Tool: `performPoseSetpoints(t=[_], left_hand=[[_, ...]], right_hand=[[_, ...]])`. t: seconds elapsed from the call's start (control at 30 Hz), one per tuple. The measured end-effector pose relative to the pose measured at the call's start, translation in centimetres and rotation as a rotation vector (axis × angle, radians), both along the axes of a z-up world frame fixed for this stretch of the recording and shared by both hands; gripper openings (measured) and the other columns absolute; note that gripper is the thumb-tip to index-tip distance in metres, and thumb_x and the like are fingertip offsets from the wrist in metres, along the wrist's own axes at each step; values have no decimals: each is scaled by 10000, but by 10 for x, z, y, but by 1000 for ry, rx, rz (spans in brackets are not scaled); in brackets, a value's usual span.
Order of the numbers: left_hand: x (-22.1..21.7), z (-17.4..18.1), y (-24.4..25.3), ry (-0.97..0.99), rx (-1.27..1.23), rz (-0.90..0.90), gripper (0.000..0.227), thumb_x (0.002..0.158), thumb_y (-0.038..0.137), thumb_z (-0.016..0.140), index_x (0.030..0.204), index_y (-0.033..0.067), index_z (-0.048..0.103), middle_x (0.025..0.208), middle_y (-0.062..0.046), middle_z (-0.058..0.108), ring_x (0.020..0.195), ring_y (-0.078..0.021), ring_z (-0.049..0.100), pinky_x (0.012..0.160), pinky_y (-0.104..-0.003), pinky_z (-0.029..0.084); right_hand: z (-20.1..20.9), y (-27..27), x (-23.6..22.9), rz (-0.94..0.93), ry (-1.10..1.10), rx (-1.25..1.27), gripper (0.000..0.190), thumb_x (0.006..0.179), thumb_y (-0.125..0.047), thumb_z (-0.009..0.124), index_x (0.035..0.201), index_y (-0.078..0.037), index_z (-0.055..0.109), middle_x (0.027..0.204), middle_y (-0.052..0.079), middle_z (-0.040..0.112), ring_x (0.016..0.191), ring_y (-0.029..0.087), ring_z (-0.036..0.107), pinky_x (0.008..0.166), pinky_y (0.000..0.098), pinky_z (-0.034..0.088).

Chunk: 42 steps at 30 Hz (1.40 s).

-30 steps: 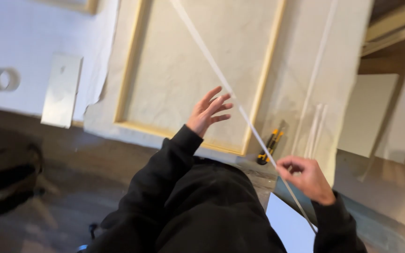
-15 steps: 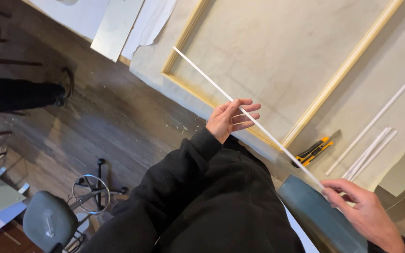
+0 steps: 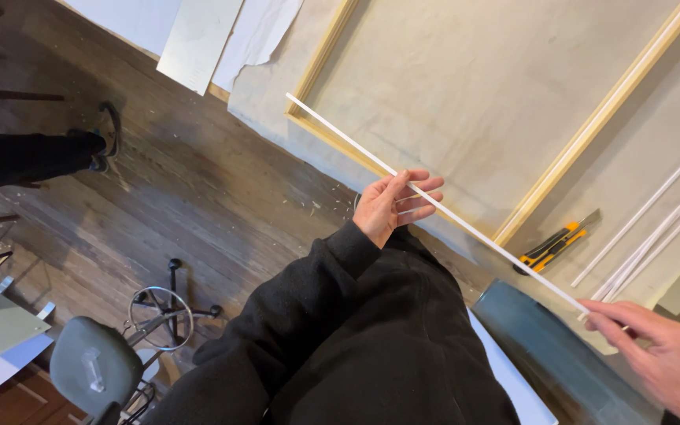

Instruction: Cutting and fitting thin white plastic strips into the inner edges of a wooden picture frame.

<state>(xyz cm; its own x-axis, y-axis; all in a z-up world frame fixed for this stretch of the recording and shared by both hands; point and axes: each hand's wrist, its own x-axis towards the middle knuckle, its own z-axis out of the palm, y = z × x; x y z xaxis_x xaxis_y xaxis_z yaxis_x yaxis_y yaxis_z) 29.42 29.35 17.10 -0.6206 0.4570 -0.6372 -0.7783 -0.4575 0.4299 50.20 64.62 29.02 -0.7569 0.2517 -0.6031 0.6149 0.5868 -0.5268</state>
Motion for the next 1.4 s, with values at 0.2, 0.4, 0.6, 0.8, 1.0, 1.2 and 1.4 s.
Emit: performPoseSetpoints(t=[0.2,0.4,0.6,0.8,1.0,1.2,1.4], left_hand=[[0,9,-18,13,-29,0,348,1111,244,574,1271,-57,643,1284,-271,745,1113,-345,767,951,-395,665],[1,2,-27,3,-57,-19,335,1086,251,620,1252,-34,679,1254,-236,768,941,-252,765,899,-366,671],[10,-49,-17,-20,-13,-69,371,1094,266,616,1304,-41,631,1252,-240,755,1007,-279,769,884,-352,665],[-7,-75,-7,-8,-121,-217,464,1083,345,583,1349,-35,611,1261,-235,754,1101,-327,766,895,-381,657],[-23,-100,-23,-103,-198,-151,343,1080,249,628,1260,-37,684,1177,-224,769,929,-295,792,735,-316,677],[-36,-55,-35,160,-712,-501,234,974,201,719,1030,-15,791,777,-72,786,482,-110,600,471,-216,488],[-45,-78,-68,1386,-1371,-452,290,902,122,795,1176,80,710,1136,-65,652,1002,-238,613,894,-343,532]], right_hand=[[10,-8,-5,-99,-10,-76,311,934,68,721,1218,63,847,913,184,848,696,261,718,623,346,627],[23,-31,-21,-17,-10,52,250,906,54,763,1139,64,851,897,168,857,660,243,722,539,330,568],[-1,-32,-17,59,102,87,324,898,13,784,1220,6,823,1059,105,840,827,206,770,728,307,629],[-68,-13,2,142,233,217,259,955,37,787,1213,27,806,1172,163,806,837,215,720,751,307,599],[-109,-8,-5,244,351,261,206,1000,-10,798,1205,0,818,1231,146,809,942,193,716,835,302,583],[-120,-17,-29,217,379,229,243,992,41,828,1230,-7,841,1199,111,807,907,187,703,842,303,567],[-128,-17,-35,250,356,251,258,997,23,834,1252,-17,844,1220,110,810,954,194,709,886,311,578]])
